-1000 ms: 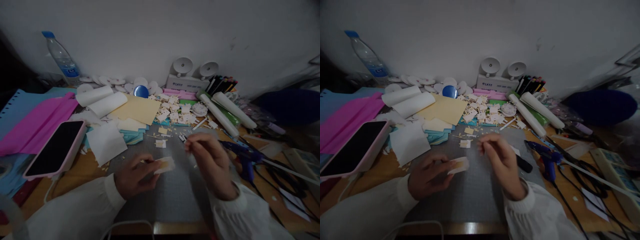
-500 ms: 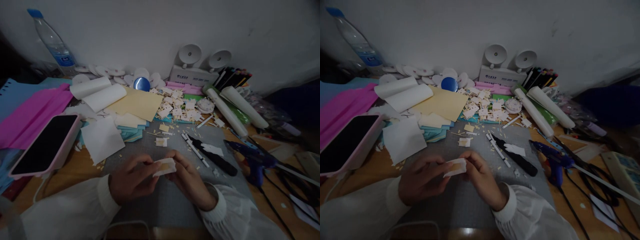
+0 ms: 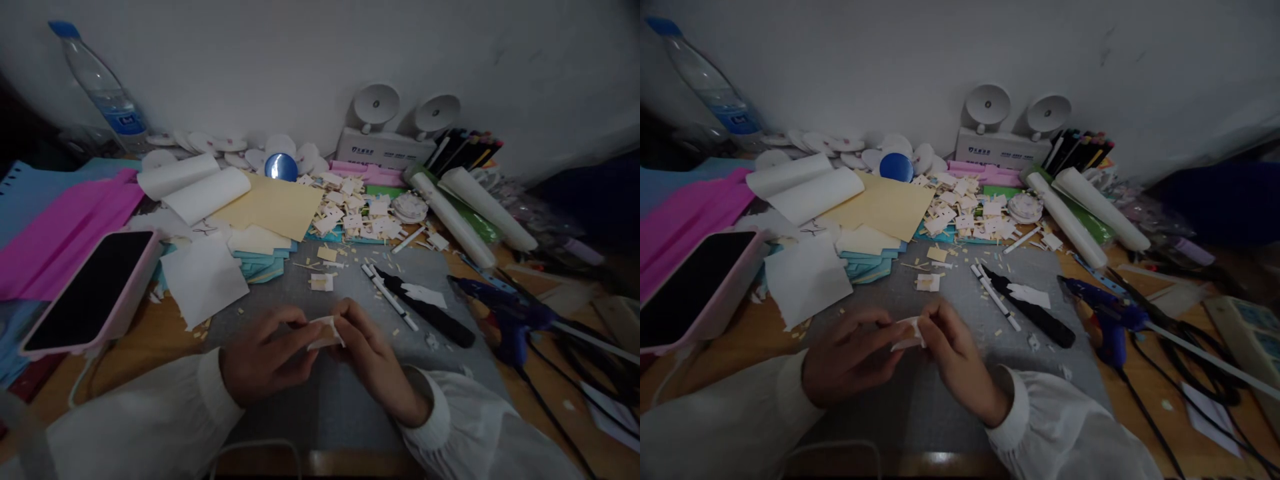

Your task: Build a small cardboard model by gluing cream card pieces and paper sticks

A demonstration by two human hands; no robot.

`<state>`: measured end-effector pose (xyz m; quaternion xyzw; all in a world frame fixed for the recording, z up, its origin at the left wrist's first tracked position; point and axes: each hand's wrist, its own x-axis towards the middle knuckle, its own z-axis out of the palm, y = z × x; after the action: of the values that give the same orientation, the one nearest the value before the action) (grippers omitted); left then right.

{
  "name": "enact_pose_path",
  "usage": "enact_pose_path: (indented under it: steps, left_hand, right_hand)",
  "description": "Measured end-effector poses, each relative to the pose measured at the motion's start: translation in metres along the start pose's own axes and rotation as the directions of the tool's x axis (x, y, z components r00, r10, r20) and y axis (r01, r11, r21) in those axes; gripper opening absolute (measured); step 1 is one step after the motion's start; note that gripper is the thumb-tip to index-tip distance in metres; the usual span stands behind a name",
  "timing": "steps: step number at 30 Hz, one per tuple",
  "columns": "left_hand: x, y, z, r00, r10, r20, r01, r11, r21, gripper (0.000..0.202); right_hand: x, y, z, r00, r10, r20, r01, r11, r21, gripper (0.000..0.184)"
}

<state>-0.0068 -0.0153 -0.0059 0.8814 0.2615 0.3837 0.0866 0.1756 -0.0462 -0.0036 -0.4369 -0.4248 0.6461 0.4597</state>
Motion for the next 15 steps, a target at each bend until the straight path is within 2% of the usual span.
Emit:
enact_pose_path:
  steps: [6, 9, 15]
  left_hand:
    - [0.001, 0.0011, 0.0013, 1.0, 0.017, 0.014, -0.016, 0.999, -0.041, 0.03]
    - [0.0026, 0.0015, 0.0019, 1.0, 0.018, 0.012, -0.017, 0.997, -0.08, 0.024]
    - [0.0013, 0.0012, 0.0052, 0.998, 0.008, -0.057, -0.017, 0.988, -0.155, 0.015]
  right_hand:
    - [-0.0044, 0.0031, -0.0003, 0.988, -0.152, 0.003, 0.147, 0.949, -0.28, 0.029]
    - [-0.0045, 0.007, -0.0018, 0.982, -0.19, 0.011, 0.181, 0.914, -0.364, 0.028]
    - [-0.0013, 0.0093, -0.0015, 0.957, -0.291, -0.007, 0.249, 0.828, -0.502, 0.025]
